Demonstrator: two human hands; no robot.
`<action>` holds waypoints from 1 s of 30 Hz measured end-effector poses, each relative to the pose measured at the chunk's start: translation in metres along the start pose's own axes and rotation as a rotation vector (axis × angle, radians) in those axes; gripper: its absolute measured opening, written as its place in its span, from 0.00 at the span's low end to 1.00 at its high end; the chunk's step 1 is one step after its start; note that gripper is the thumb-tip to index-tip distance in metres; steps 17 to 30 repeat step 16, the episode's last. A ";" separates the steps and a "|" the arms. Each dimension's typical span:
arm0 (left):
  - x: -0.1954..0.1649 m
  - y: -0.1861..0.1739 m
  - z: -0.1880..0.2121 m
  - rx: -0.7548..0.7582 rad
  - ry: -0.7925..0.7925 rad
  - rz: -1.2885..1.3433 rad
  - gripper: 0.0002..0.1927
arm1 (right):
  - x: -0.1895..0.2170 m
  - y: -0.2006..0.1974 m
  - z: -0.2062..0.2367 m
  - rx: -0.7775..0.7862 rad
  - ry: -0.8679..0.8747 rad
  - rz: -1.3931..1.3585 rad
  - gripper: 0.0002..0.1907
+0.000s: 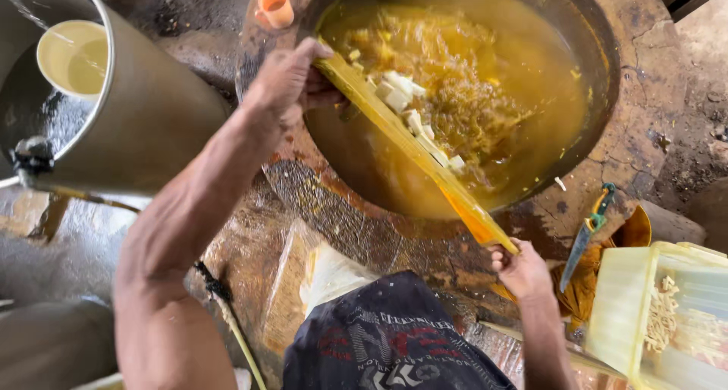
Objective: The person removes small pieces from a large block of white tofu, then uses a knife to cut the block into strips. The strips are placed into a slatted wooden frame and scraped with the knife. The person repeats this process with another block of tofu.
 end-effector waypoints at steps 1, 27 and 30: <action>-0.008 -0.003 0.033 0.017 0.049 -0.029 0.16 | -0.016 -0.008 0.005 0.039 -0.004 -0.043 0.15; 0.119 -0.115 0.333 -0.180 0.279 0.293 0.37 | -0.045 -0.056 0.091 0.282 -0.225 -0.180 0.18; 0.119 -0.115 0.333 -0.180 0.279 0.293 0.37 | -0.045 -0.056 0.091 0.282 -0.225 -0.180 0.18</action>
Point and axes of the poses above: each hand's wrist, its own z-axis away from the middle knuckle, its own y-axis out of the palm, x = y × z, the point moved 5 cm from there along -z, towards the middle knuckle, and after that the axes turned 10 degrees about -x, right-handed, at the moved point
